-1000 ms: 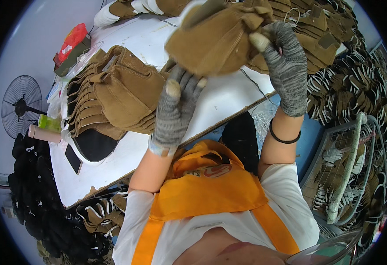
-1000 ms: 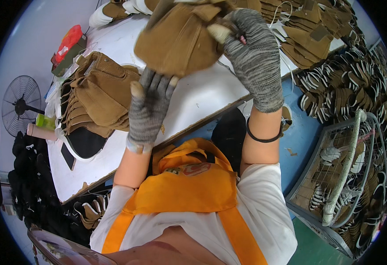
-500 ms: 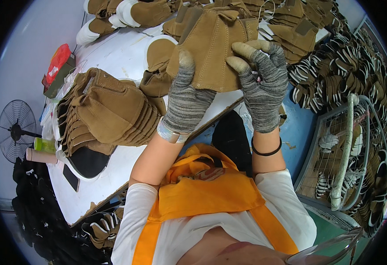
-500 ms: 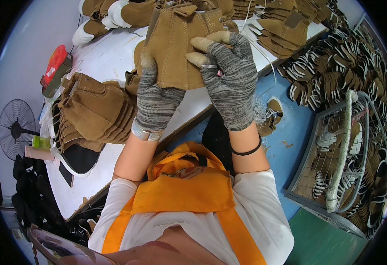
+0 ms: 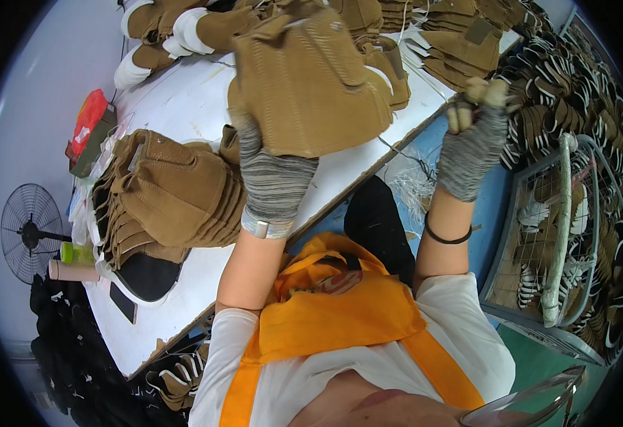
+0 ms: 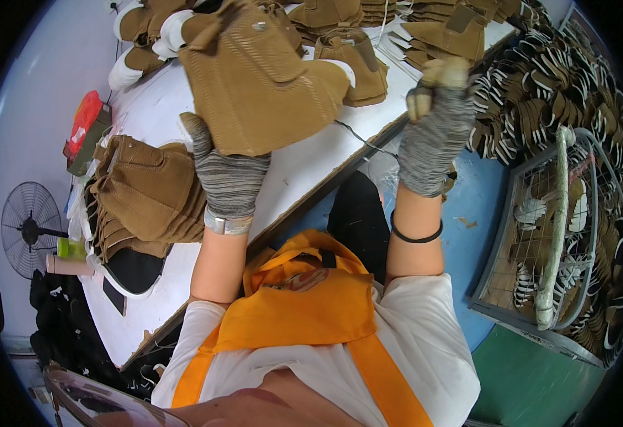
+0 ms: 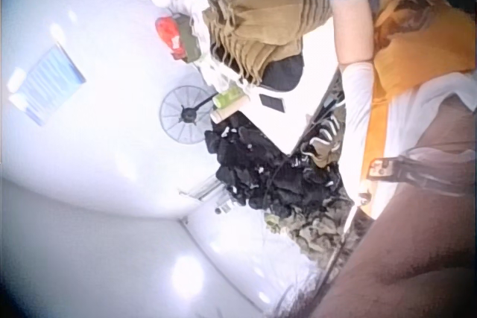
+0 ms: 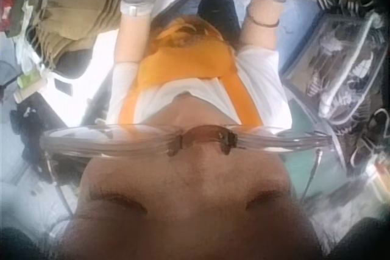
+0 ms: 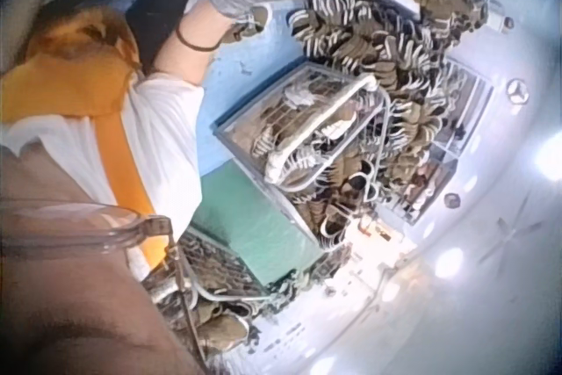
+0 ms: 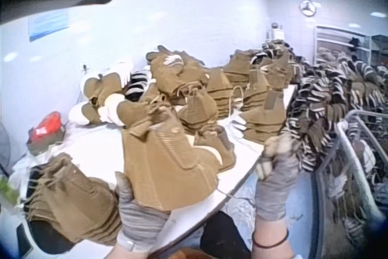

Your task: The person trims excess material and threads from several tan shoe uppers using a pair of small snips, handling each piece one at a time and placing them into a stack.

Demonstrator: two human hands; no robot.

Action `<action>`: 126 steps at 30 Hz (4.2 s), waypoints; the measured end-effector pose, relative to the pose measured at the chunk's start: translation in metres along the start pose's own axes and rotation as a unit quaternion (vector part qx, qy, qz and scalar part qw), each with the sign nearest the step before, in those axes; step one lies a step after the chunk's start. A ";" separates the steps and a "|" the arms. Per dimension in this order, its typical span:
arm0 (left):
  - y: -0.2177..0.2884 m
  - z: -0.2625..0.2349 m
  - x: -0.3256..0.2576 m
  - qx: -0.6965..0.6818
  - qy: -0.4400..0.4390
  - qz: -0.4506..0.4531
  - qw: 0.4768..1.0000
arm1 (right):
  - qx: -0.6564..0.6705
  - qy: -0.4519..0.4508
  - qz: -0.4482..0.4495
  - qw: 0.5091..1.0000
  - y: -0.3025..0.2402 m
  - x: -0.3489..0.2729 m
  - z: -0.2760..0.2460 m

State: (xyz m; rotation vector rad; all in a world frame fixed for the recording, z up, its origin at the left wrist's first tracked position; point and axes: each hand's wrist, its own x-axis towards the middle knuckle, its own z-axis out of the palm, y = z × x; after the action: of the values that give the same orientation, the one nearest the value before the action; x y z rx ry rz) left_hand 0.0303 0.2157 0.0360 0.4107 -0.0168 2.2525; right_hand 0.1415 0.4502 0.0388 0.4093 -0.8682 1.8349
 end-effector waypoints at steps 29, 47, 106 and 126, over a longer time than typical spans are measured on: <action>0.019 -0.043 -0.030 0.270 0.055 0.101 0.956 | -0.565 -0.180 -0.009 0.805 0.011 -0.068 0.072; 0.014 -0.038 -0.026 0.183 0.057 0.111 0.975 | -0.362 -0.150 0.041 0.919 0.015 -0.086 0.068; -0.010 0.003 -0.049 0.484 0.140 0.181 0.845 | -0.463 -0.194 0.129 0.855 0.035 -0.076 0.088; -0.014 0.024 -0.048 0.314 0.134 0.136 0.930 | -0.555 -0.330 -0.180 0.742 0.055 -0.052 0.107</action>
State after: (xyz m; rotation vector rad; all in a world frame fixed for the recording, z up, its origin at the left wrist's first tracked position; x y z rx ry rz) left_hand 0.0764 0.1864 0.0424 0.4469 0.8551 2.5359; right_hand 0.1018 0.3269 0.0580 0.3860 -2.0110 0.5271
